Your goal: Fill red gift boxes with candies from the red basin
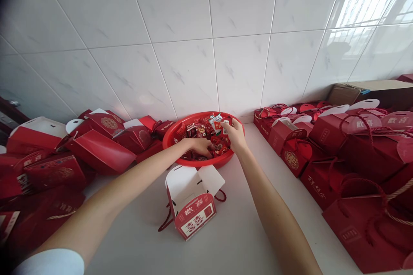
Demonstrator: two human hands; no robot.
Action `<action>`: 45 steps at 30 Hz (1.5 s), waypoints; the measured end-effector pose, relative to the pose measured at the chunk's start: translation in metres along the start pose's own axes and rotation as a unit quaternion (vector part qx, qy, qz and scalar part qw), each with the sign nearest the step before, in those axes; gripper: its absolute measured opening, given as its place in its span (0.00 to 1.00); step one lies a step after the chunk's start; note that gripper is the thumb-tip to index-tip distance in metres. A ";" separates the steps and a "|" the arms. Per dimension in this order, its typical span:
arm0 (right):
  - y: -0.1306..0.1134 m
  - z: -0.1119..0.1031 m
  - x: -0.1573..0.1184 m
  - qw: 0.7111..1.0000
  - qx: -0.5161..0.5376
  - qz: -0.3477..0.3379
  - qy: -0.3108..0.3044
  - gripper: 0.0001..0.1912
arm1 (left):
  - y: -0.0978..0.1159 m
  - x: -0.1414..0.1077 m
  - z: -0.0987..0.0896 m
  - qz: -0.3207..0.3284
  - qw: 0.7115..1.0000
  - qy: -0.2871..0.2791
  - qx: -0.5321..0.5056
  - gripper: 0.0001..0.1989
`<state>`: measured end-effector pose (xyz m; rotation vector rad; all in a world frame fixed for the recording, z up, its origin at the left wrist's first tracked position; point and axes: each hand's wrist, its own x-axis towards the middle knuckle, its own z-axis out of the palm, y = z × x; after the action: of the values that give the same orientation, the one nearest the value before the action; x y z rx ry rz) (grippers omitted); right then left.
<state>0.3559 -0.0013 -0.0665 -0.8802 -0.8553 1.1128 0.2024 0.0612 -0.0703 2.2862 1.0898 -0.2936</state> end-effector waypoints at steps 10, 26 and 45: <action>0.000 0.000 0.000 1.000 -0.004 -0.002 0.002 0.12 | -0.004 0.001 0.000 0.033 0.999 -0.020 -0.003 0.06; -0.001 0.000 0.002 1.000 -0.007 0.000 0.016 0.09 | -0.021 -0.009 -0.021 0.060 0.939 0.260 -0.216 0.09; 0.005 -0.003 0.005 1.000 0.000 -0.017 0.009 0.10 | -0.022 -0.007 -0.017 0.057 0.918 0.274 -0.280 0.13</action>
<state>0.3576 0.0045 -0.0715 -0.8722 -0.8531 1.0732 0.1803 0.0777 -0.0630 1.9201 1.1046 0.6694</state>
